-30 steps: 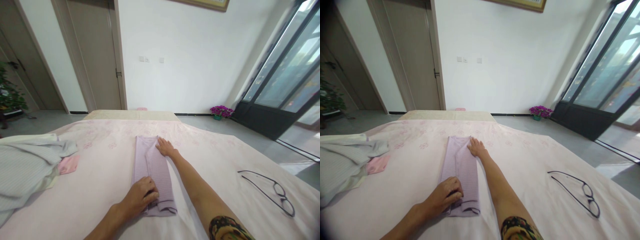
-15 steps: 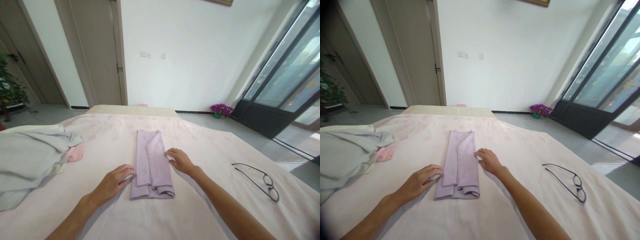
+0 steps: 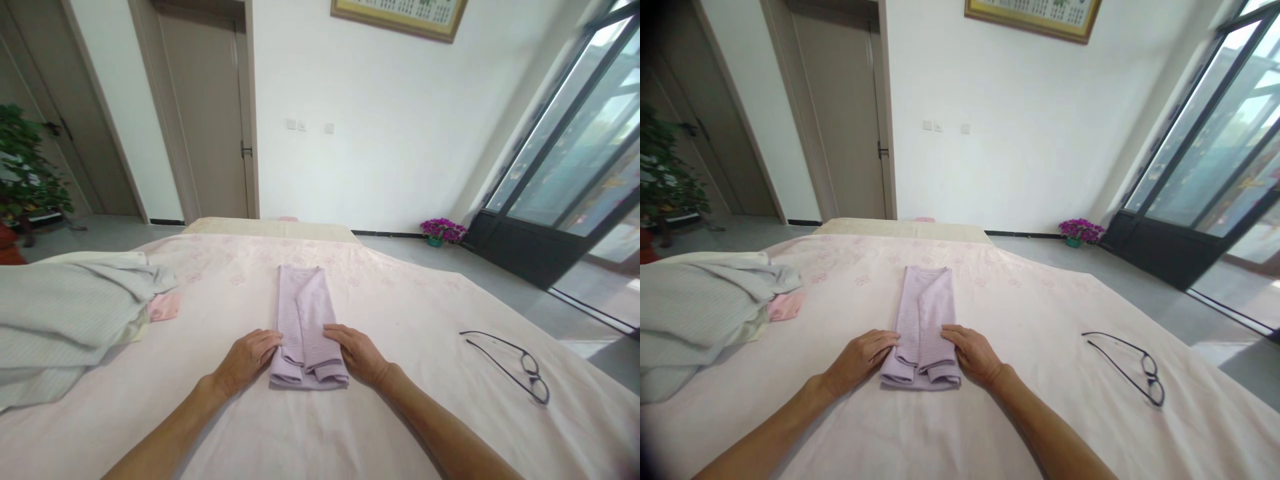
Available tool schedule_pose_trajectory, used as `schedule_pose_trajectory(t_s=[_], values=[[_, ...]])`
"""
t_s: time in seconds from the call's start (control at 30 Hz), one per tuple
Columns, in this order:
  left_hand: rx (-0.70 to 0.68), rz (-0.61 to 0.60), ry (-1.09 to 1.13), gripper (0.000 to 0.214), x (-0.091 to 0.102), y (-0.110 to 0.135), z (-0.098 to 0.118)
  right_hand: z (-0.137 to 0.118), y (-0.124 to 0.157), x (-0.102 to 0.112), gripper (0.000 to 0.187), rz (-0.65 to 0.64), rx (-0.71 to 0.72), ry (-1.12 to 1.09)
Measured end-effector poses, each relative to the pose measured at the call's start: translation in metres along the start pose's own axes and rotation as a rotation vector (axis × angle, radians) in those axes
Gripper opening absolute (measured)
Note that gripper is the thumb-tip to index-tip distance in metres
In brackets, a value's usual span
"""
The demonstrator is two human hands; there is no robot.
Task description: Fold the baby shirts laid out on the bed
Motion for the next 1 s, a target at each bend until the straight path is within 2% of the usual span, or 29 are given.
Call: schedule_pose_trajectory(t_s=[0.17, 0.37, 0.5, 0.63, 0.77, 0.9, 1.0], values=[[0.058, -0.006, 0.058, 0.029, 0.001, -0.006, -0.003, -0.007, -0.002, 0.001, 0.056, -0.014, 0.019, -0.069], [0.152, -0.056, 0.217, 0.033, 0.0, -0.012, -0.005, -0.011, -0.007, 0.008, 0.057, 0.025, 0.027, -0.068], [0.114, -0.075, 0.254, 0.031, -0.001, -0.007, -0.001, -0.015, -0.007, 0.006, 0.057, 0.011, 0.036, -0.003], [0.056, -0.096, 0.243, 0.041, -0.003, -0.003, 0.002, -0.018, -0.007, 0.005, 0.051, -0.038, 0.013, 0.085], [0.065, -0.125, 0.246, 0.035, -0.002, -0.004, 0.002, -0.02, -0.006, 0.013, 0.042, -0.035, -0.013, 0.125], [0.064, -0.161, 0.277, 0.026, 0.009, 0.003, 0.013, -0.032, 0.001, 0.02, 0.04, -0.047, 0.041, 0.051], [0.103, -0.165, 0.333, 0.024, 0.019, 0.01, 0.024, -0.039, 0.007, 0.021, 0.037, -0.058, 0.009, -0.119]])
Point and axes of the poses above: each hand's wrist, its own y-axis away from the middle knuckle, its own x-axis out of the back of the hand, z = x × y, the point moved 10 cm from there along -y, towards the middle knuckle, and after that the axes turned 3 degrees about z, right-handed, at the moved point
